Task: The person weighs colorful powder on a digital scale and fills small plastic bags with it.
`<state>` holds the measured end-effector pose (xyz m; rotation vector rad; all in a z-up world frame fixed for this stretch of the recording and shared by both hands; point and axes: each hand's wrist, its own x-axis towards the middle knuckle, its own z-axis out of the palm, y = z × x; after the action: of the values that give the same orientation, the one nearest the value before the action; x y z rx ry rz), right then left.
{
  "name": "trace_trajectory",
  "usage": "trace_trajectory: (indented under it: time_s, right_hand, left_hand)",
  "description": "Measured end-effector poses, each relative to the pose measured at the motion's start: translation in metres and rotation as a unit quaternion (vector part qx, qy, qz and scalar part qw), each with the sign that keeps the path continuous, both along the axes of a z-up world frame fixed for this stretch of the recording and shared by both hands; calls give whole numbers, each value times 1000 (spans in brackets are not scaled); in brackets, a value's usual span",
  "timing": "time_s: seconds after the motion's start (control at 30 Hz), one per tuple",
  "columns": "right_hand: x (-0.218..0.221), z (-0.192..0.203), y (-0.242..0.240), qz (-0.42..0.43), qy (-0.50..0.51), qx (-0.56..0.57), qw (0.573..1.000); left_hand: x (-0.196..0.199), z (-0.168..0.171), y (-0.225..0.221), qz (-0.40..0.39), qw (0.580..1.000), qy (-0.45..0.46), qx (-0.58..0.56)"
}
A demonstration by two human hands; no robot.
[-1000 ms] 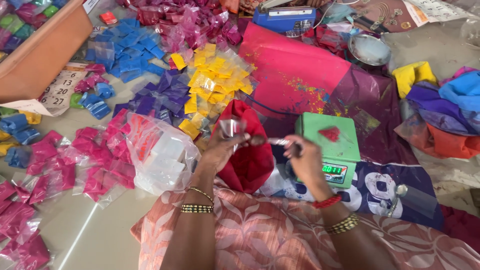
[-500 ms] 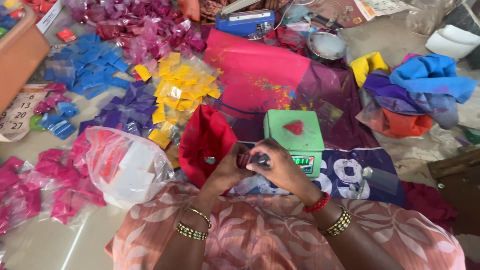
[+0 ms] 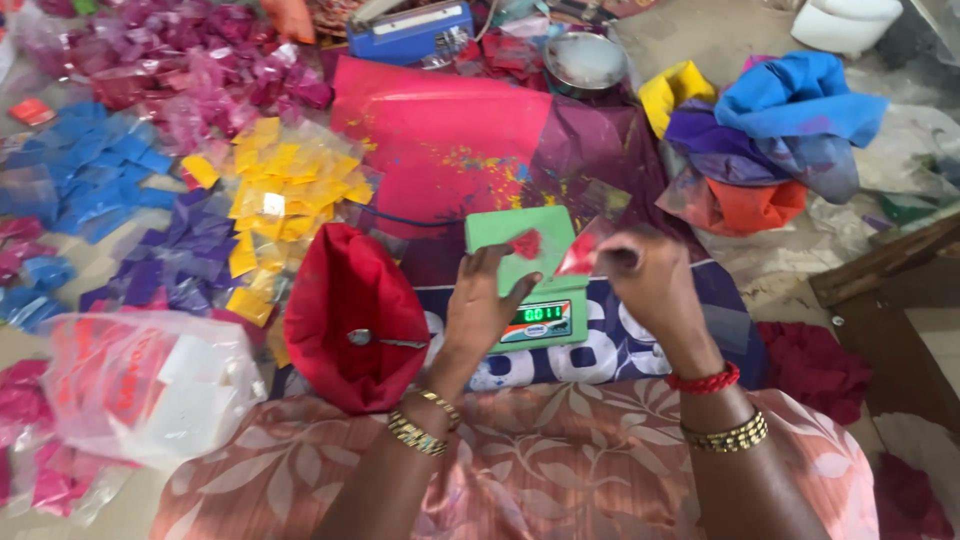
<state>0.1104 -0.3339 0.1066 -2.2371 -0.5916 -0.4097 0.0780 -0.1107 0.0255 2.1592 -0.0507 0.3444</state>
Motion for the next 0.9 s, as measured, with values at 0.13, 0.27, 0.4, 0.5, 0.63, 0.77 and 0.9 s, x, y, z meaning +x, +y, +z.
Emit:
trace_trajectory:
  time_s: [0.13,0.27,0.4,0.5,0.63,0.77,0.9]
  right_hand:
    - [18,-1,-12,-82,-51,4,995]
    - [38,-20,-13,-144,-30,22,989]
    - [52,-42,9,-166,17,82,983]
    - [56,-64,38,-180,20,109,977]
    - [50,-85,68,-190,0,110,976]
    - [49,-97,87,-187,34,128,973]
    - [47,-93,88,-175,75,102,976]
  left_hand:
    - [31,5,-42,35,984,-103,142]
    - [57,-16,-58,88,965,-81,234]
    - [76,-32,-47,81,970,-72,219]
    - [102,-41,-19,91,977,-118,151]
    - [158,-28,43,99,973,-165,128]
    - [236,-33,115,90,981,-130,109]
    - [326,-102,185,108,972,-151,144]
